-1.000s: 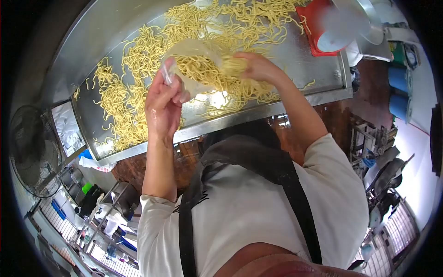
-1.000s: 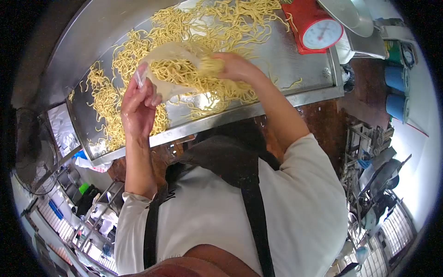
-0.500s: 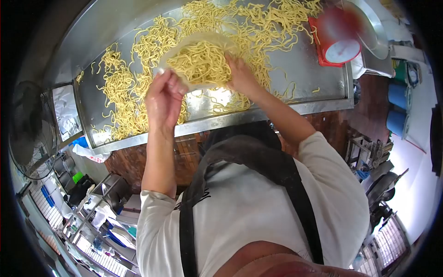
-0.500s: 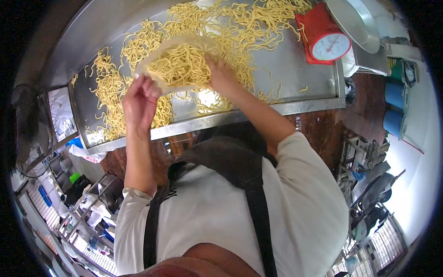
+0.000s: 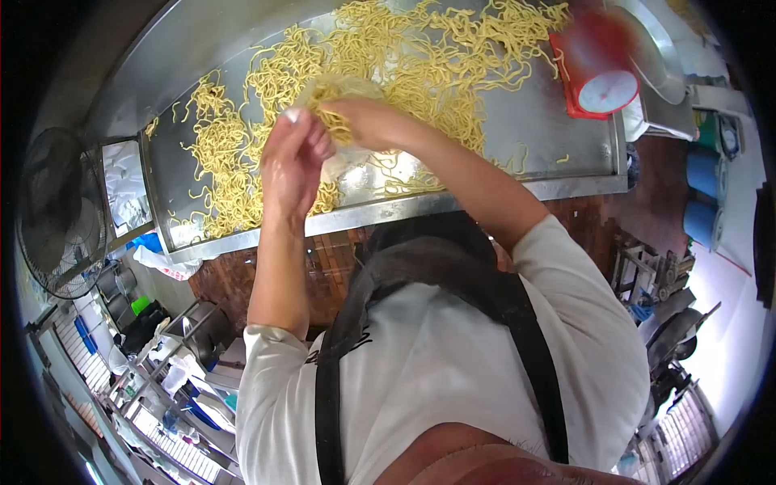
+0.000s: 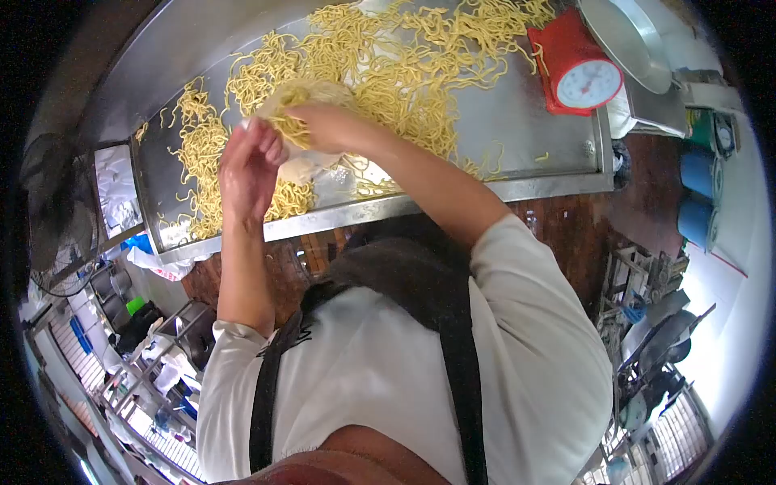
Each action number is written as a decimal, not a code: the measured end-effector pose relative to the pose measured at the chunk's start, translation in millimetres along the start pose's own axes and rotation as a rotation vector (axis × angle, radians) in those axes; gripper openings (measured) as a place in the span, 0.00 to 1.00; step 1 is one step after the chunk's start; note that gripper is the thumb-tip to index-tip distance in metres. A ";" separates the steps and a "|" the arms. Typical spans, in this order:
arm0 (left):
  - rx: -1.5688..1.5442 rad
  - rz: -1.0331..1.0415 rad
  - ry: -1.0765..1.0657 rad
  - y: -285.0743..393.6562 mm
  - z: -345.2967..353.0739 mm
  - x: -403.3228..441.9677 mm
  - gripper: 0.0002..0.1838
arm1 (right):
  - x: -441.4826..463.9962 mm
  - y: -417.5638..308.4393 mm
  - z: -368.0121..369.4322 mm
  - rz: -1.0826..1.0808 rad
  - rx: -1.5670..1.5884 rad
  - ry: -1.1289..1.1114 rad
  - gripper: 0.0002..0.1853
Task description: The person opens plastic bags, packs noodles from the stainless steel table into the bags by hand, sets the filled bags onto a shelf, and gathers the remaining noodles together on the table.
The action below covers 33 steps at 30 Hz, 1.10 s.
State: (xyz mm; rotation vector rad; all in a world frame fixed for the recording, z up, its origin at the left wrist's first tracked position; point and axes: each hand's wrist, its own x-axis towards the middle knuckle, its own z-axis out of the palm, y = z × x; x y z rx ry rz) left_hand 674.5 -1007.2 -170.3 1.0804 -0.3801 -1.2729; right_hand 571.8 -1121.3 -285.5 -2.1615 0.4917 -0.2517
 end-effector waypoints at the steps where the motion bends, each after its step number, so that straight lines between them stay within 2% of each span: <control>1: -0.034 0.001 0.004 2.7 -11.2 -3.6 0.08 | -6.2 20.2 9.2 0.029 -0.213 0.151 0.36; 2: -0.070 0.001 0.007 4.5 -21.1 -7.5 0.08 | -10.3 50.6 27.3 0.060 -0.427 0.302 0.35; 4: -0.092 0.015 0.020 6.2 -26.0 -11.4 0.10 | -2.9 77.3 43.8 0.021 -0.608 0.390 0.32; 6: -0.007 0.060 -0.037 17.1 -15.7 -9.8 0.10 | 15.7 82.6 46.5 -0.125 -0.548 0.280 0.25; 9: 0.083 0.088 -0.140 32.9 3.3 -22.4 0.12 | 63.3 11.6 31.9 -0.114 -0.078 0.048 0.16; 10: 0.094 0.097 -0.162 35.2 7.8 -29.5 0.12 | 52.6 -36.0 10.9 0.084 0.431 -0.086 0.15; 12: 0.100 0.118 -0.161 37.4 9.9 -37.0 0.14 | 51.7 -60.8 21.0 0.123 0.934 -0.278 0.14; 13: 0.059 0.124 -0.116 37.1 6.3 -38.5 0.13 | 66.9 -30.7 58.8 -0.036 0.931 -0.333 0.14; 14: 0.019 0.126 -0.073 35.0 -2.4 -38.2 0.11 | 62.4 -22.3 65.5 -0.126 0.726 -0.227 0.15; 15: -0.023 0.130 -0.031 32.0 -13.5 -36.9 0.10 | 57.7 -14.7 71.8 -0.190 0.512 -0.109 0.17; 16: -0.036 0.130 -0.033 24.9 -28.0 -37.4 0.10 | 25.7 -13.0 52.5 -0.184 0.089 0.149 0.19; 18: -0.065 0.097 0.016 19.1 -38.7 -44.6 0.10 | -31.2 -28.3 2.1 0.167 -0.119 0.097 0.26; 20: -0.074 0.091 0.039 18.7 -36.1 -45.2 0.09 | -42.2 14.7 44.8 0.410 -0.161 0.095 0.27; 22: -0.020 0.093 -0.038 24.2 -31.8 -43.3 0.08 | -49.1 50.4 75.6 0.425 -0.128 0.168 0.27; 24: 0.040 0.114 -0.112 32.9 -14.6 -42.4 0.06 | -23.0 62.0 89.0 0.173 -0.028 0.300 0.25; 26: 0.102 0.138 -0.216 45.0 -2.9 -56.3 0.08 | 2.6 -18.8 14.2 0.130 -0.081 -0.018 0.26; 28: 0.125 0.152 -0.261 47.8 -5.2 -55.0 0.10 | 22.3 -52.4 7.3 -0.096 -0.093 0.082 0.20; 30: 0.138 0.140 -0.258 43.0 -7.6 -51.7 0.13 | 49.5 -72.2 10.3 -0.175 0.379 -0.120 0.20; 33: 0.134 0.153 -0.146 33.0 -18.2 -39.0 0.13 | 63.9 -52.9 45.6 -0.228 0.649 -0.361 0.22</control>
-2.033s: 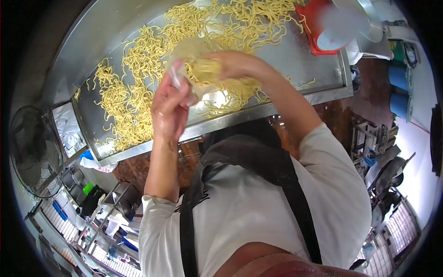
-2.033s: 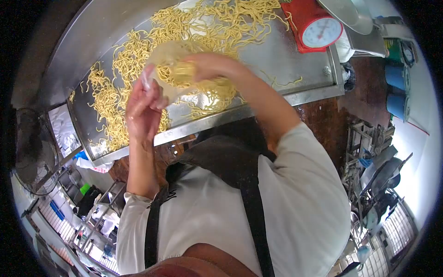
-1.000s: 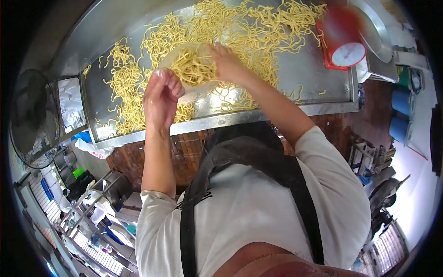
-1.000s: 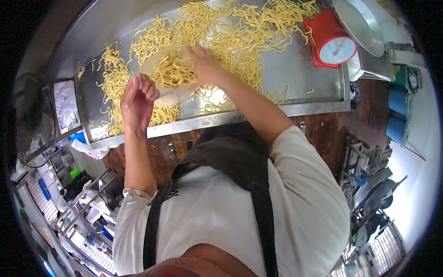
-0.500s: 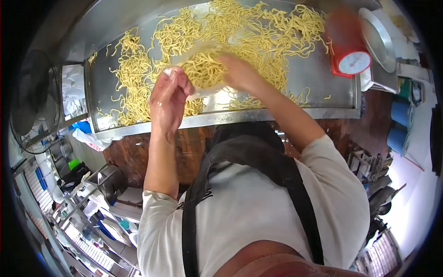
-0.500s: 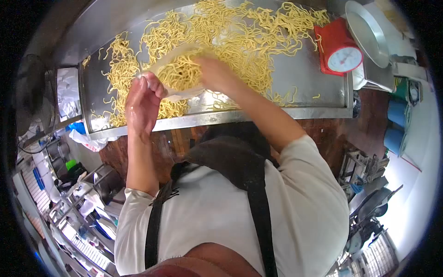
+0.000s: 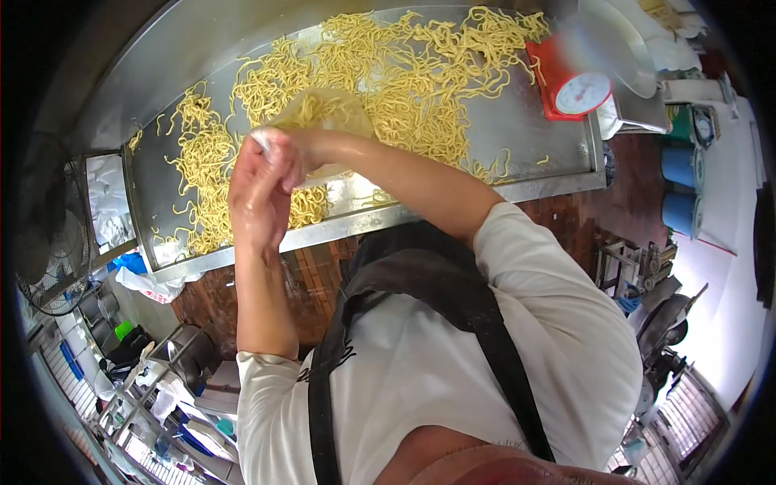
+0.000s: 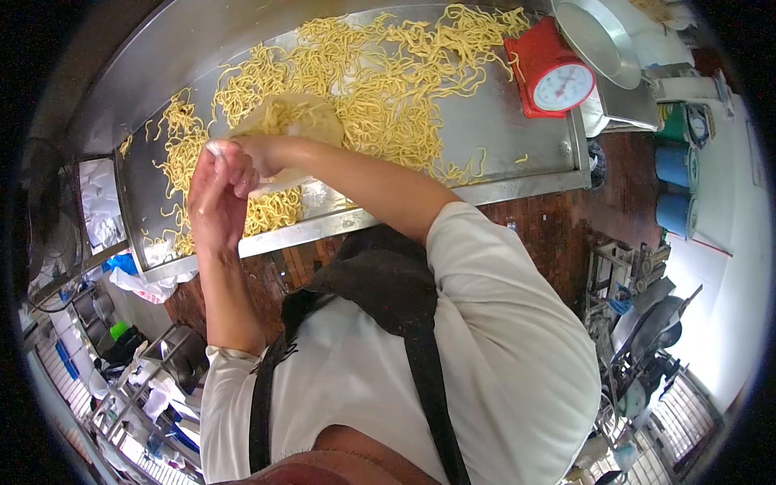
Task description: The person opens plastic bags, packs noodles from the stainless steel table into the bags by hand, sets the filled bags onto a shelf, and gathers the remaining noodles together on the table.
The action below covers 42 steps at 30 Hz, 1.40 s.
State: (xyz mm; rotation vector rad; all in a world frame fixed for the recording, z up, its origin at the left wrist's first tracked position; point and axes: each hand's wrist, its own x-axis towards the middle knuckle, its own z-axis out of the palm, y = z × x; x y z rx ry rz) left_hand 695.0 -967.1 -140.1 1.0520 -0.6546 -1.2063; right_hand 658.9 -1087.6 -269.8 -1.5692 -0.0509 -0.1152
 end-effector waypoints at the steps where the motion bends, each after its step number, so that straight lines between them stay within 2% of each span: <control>1: -0.016 -0.024 0.083 -5.7 -9.6 0.2 0.12 | -4.4 24.2 2.5 0.082 -0.225 0.124 0.23; 2: -0.056 -0.022 0.110 -11.9 -22.5 -1.8 0.12 | -8.9 48.2 5.2 0.190 -0.438 0.231 0.24; 3: -0.098 -0.017 0.138 -17.4 -36.6 -6.8 0.12 | -48.6 15.6 -5.0 0.281 -0.596 0.323 0.23; 4: -0.141 -0.013 0.167 -18.6 -46.4 -12.0 0.11 | -70.7 0.2 -29.4 0.463 -0.698 0.197 0.21; 5: -0.175 -0.006 0.160 -11.2 -48.7 -18.0 0.11 | -105.0 36.1 -61.5 0.489 -0.315 0.356 0.19; 6: -0.180 0.006 0.169 -10.2 -57.2 -21.3 0.12 | -133.0 28.5 -88.4 0.507 -0.646 0.484 0.22; 7: -0.191 0.010 0.174 -9.4 -62.4 -23.5 0.12 | -171.8 62.6 -127.2 0.418 -0.864 0.708 0.28; 8: -0.199 0.011 0.178 -10.0 -64.5 -25.6 0.12 | -193.0 55.1 -171.5 0.752 -1.004 0.691 0.43; 9: -0.195 -0.002 0.196 -10.4 -62.5 -27.5 0.12 | -201.2 49.7 -210.0 1.077 -1.227 0.632 0.49; 11: -0.184 -0.026 0.234 -11.6 -55.9 -26.5 0.11 | -242.0 113.4 -284.6 1.059 -1.356 0.853 0.53; 13: -0.181 -0.034 0.253 -16.9 -52.1 -21.9 0.11 | -240.5 150.0 -318.8 1.017 -1.337 0.845 0.51; 14: -0.178 -0.040 0.261 -18.7 -49.8 -20.0 0.12 | -233.0 143.0 -316.0 0.999 -1.326 0.842 0.51; 15: -0.182 -0.032 0.259 -20.0 -47.6 -16.5 0.11 | -221.4 140.5 -304.5 1.098 -1.222 0.863 0.41; 17: -0.197 -0.029 0.252 -21.0 -42.8 -11.2 0.11 | -221.4 185.4 -295.9 0.839 -1.016 0.831 0.35; 19: -0.177 -0.015 0.243 -22.2 -39.0 -4.9 0.12 | -207.4 183.9 -273.5 0.725 -1.074 0.741 0.29; 20: -0.166 -0.007 0.242 -21.9 -37.2 -3.8 0.12 | -201.8 165.7 -241.8 0.740 -1.224 0.658 0.26; 23: -0.145 -0.004 0.247 -20.7 -32.3 -1.4 0.13 | -203.4 125.4 -206.3 0.688 -0.801 0.587 0.23; 26: -0.099 0.008 0.243 -22.4 -27.4 4.4 0.17 | -166.3 32.4 -167.2 0.813 -0.515 0.406 0.21; 29: -0.050 0.032 0.213 -23.5 -8.7 9.7 0.24 | -113.1 15.0 -125.1 0.259 -0.585 0.142 0.20; 31: -0.080 0.031 0.160 -23.6 10.5 13.8 0.27 | -57.5 -21.2 -86.7 0.239 -0.620 -0.212 0.16; 33: -0.028 0.050 0.162 -22.0 17.1 17.0 0.28 | -13.5 -36.3 -44.8 0.549 0.274 -0.129 0.15; 35: -0.024 0.039 0.232 -13.1 11.5 18.8 0.29 | 20.2 24.3 -23.7 0.237 -0.143 -0.027 0.17; 36: -0.070 0.049 0.302 -9.8 0.4 18.0 0.28 | 8.2 28.9 -14.7 0.209 -0.293 0.059 0.17; 38: -0.252 0.065 0.256 -12.3 -33.0 9.0 0.25 | -16.3 36.1 3.5 0.193 -0.598 0.243 0.19; 39: -0.265 0.075 0.265 -12.1 -42.9 3.3 0.25 | -53.7 18.3 -5.5 0.092 -0.784 0.280 0.17; 41: -0.293 0.092 0.275 -13.4 -54.6 -4.4 0.25 | -98.1 -18.1 -23.5 0.367 -0.696 0.327 0.21; 42: -0.284 0.090 0.270 -14.5 -55.2 -5.6 0.25 | -106.1 10.7 -25.6 0.326 -0.812 0.375 0.21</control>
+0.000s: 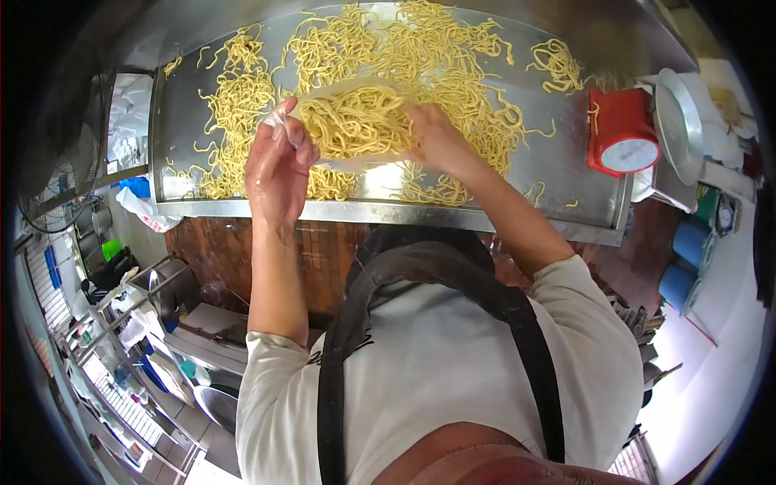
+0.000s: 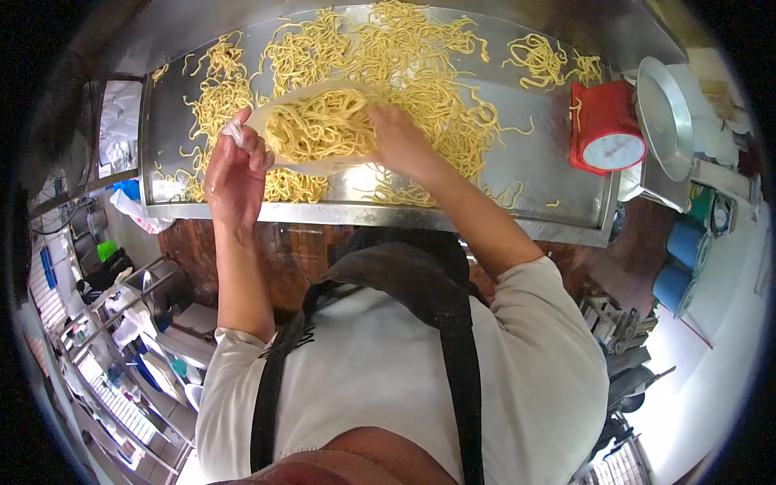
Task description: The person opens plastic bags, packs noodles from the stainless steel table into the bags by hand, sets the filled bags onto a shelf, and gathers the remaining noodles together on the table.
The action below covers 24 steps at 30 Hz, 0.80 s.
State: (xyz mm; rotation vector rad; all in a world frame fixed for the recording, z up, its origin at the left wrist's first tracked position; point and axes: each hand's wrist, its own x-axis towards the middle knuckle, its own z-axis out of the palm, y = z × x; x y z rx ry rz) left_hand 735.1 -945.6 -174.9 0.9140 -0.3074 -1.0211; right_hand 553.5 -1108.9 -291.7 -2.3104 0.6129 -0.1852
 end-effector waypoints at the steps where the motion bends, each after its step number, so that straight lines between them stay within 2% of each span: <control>1: 0.012 -0.007 -0.007 -1.7 1.6 -1.6 0.25 | -1.8 36.1 38.7 -0.029 -0.094 0.082 0.20; 3: 0.120 -0.015 -0.007 -5.4 12.3 -3.1 0.28 | 4.5 50.5 53.7 0.013 -0.147 0.067 0.19; 5: 0.156 -0.022 -0.003 -7.9 19.8 -5.4 0.28 | 27.0 21.7 33.0 0.144 -0.059 -0.134 0.20; 8: 0.173 -0.035 -0.014 -7.8 18.2 -9.0 0.28 | 57.7 -16.4 40.8 0.081 0.185 -0.196 0.16; 10: 0.159 -0.040 -0.034 -10.7 14.4 -10.1 0.27 | 79.5 -30.3 91.7 -0.173 0.417 -0.149 0.15; 13: 0.167 -0.018 0.016 -7.1 10.3 -11.2 0.27 | 65.0 -80.2 55.1 -0.338 0.412 -0.203 0.16; 16: 0.090 -0.018 0.025 -0.8 -4.8 -17.0 0.27 | 39.1 -58.5 14.2 -0.011 0.111 -0.050 0.21; 19: 0.036 -0.027 0.008 -5.7 -16.0 -19.7 0.27 | 56.1 7.8 53.6 0.139 -0.054 0.192 0.20; 21: 0.053 -0.030 -0.008 -9.0 -6.7 -19.8 0.27 | 76.9 7.3 88.1 0.040 0.178 0.040 0.17; 23: 0.080 -0.035 -0.011 -8.3 0.0 -18.8 0.28 | 73.8 -62.3 78.2 -0.045 0.154 0.066 0.13; 24: 0.092 -0.031 -0.009 -7.0 0.5 -17.1 0.28 | 73.1 -83.9 67.4 -0.047 0.322 -0.150 0.14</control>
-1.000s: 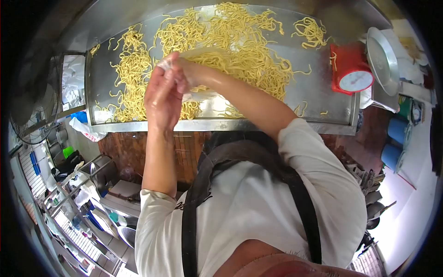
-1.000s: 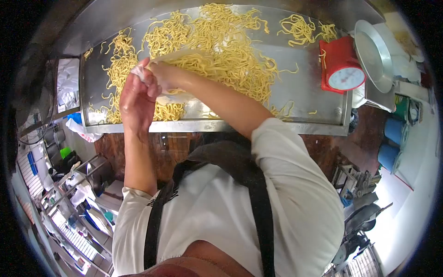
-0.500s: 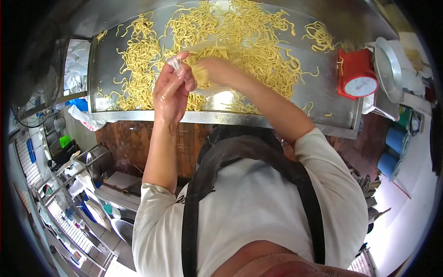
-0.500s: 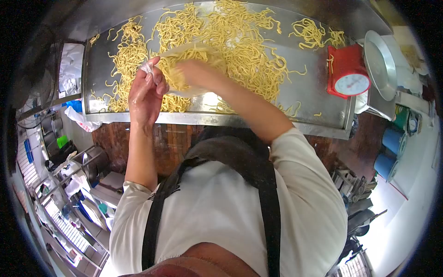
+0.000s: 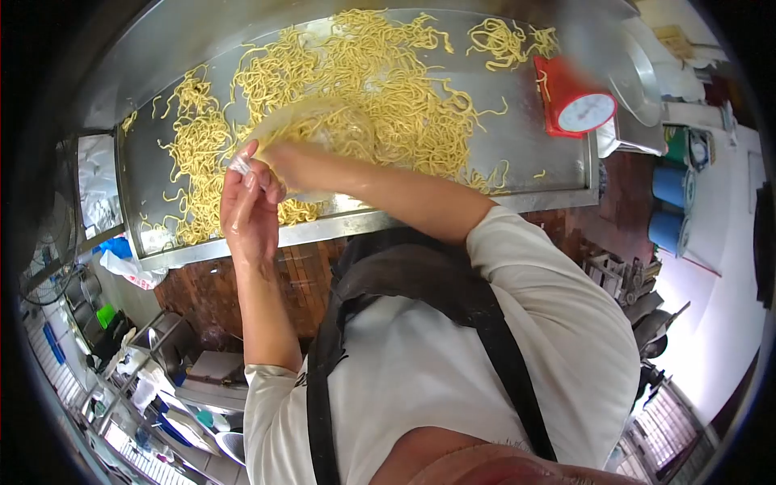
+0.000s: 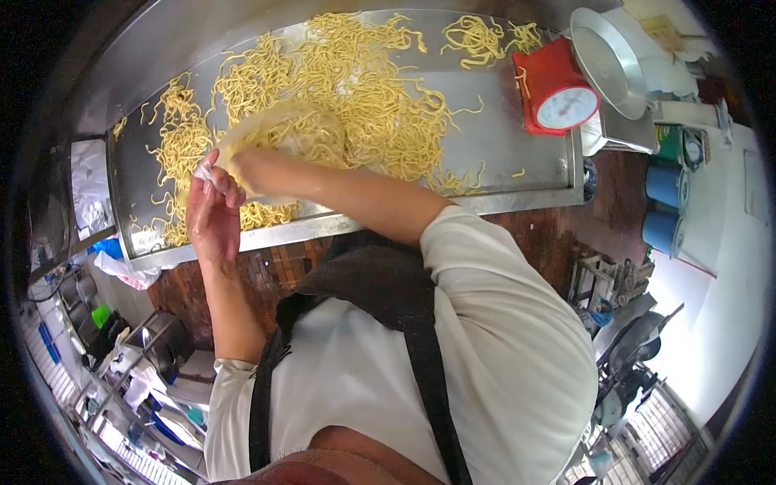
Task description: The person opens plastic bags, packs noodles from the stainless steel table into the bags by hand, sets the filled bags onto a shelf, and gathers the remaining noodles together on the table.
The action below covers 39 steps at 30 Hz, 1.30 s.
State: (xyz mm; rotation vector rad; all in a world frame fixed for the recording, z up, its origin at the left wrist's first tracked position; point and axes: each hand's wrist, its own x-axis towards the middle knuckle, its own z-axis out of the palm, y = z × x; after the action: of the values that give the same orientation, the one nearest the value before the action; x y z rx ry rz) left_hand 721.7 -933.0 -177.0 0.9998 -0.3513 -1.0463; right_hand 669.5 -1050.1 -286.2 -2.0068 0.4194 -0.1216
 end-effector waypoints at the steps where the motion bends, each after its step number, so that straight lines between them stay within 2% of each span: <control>1: 0.012 0.008 0.005 1.3 -0.3 1.7 0.28 | 0.7 -12.2 -4.9 0.012 0.171 -0.211 0.15; 4: 0.033 0.016 0.006 3.6 -6.7 2.3 0.29 | -7.2 4.8 -23.1 -0.183 -0.003 -0.453 0.18; 5: 0.026 0.015 -0.006 3.1 -9.8 1.7 0.30 | -6.7 19.4 -16.1 -0.154 -0.114 -0.426 0.24; 6: 0.015 0.016 -0.016 0.9 -9.8 3.1 0.30 | -6.1 36.4 -2.3 -0.213 -0.201 -0.320 0.25; 7: 0.073 0.000 -0.033 -1.0 -6.5 3.5 0.36 | -9.8 52.6 20.2 -0.266 -0.277 -0.214 0.27; 8: 0.096 -0.020 -0.045 -5.0 -6.2 1.4 0.36 | -21.1 40.2 20.4 -0.314 -0.348 -0.102 0.29; 9: 0.120 -0.023 -0.064 -10.1 -6.2 4.6 0.36 | -24.2 28.2 13.6 -0.024 -0.218 -0.281 0.34; 12: 0.155 -0.018 -0.065 -7.8 3.0 4.8 0.37 | -34.1 -1.4 -30.3 0.014 -0.167 -0.455 0.28; 13: 0.154 -0.009 -0.049 -4.6 3.6 4.4 0.37 | -40.0 -5.7 -47.8 0.096 -0.220 -0.433 0.17; 15: 0.153 0.032 -0.005 -3.4 0.2 8.0 0.37 | -60.2 57.0 -65.5 -0.398 -0.111 0.029 0.13; 16: 0.157 0.040 0.012 -2.5 -0.1 9.4 0.37 | -71.6 72.2 -92.5 -0.274 -0.129 0.058 0.19; 17: 0.162 0.048 0.028 -1.0 -0.2 8.9 0.37 | -80.8 97.6 -118.3 0.058 -0.131 0.065 0.20; 18: 0.165 0.056 0.047 -1.4 0.4 8.7 0.37 | -89.5 122.8 -147.2 0.061 -0.275 0.276 0.21; 19: 0.167 0.066 0.047 -3.7 1.8 8.6 0.36 | -92.5 166.2 -170.4 0.221 -0.120 0.437 0.22; 20: 0.179 0.059 0.062 -7.0 3.1 7.8 0.36 | -83.4 214.6 -196.1 0.260 -0.419 0.571 0.24; 21: 0.191 0.054 0.076 -10.8 4.3 9.3 0.36 | -73.9 235.2 -223.1 0.372 -0.579 0.600 0.21; 23: 0.196 0.055 0.100 -20.6 6.2 11.9 0.36 | -45.0 284.1 -259.7 0.444 -0.763 0.684 0.21; 26: 0.116 0.041 0.127 -25.9 21.3 12.9 0.31 | -17.3 344.3 -263.7 0.423 -0.791 0.715 0.16; 29: 0.128 0.073 0.126 -23.2 31.9 10.4 0.33 | -11.9 427.1 -242.3 0.307 -0.770 0.386 0.11; 30: 0.107 0.087 0.111 -24.3 36.4 12.5 0.34 | -25.0 420.5 -241.6 0.213 -0.824 0.390 0.10; 32: 0.099 0.097 0.117 -24.6 45.5 12.9 0.35 | -54.8 333.5 -229.3 0.190 -0.569 0.330 0.09; 33: 0.097 0.098 0.089 -26.5 46.9 16.4 0.35 | -64.7 252.0 -231.6 0.252 -0.252 0.265 0.11; 34: 0.099 0.102 0.070 -27.5 47.7 17.8 0.36 | -64.1 217.5 -218.7 0.138 -0.181 0.246 0.12; 36: 0.112 0.108 0.097 -28.4 52.4 23.2 0.36 | -41.6 165.7 -149.6 0.008 0.092 0.275 0.11; 37: 0.118 0.111 0.107 -30.2 55.7 25.3 0.36 | -36.6 125.0 -123.1 -0.127 -0.212 0.187 0.09; 39: 0.136 0.118 0.122 -33.2 59.7 27.3 0.35 | -2.1 70.0 -70.7 -0.177 -0.206 -0.247 0.15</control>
State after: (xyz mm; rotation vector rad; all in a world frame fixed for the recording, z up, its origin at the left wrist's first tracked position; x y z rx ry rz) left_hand 676.9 -991.4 -177.7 1.1450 -0.3806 -0.8597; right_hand 632.0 -1137.5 -315.3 -2.2266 0.0988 0.0632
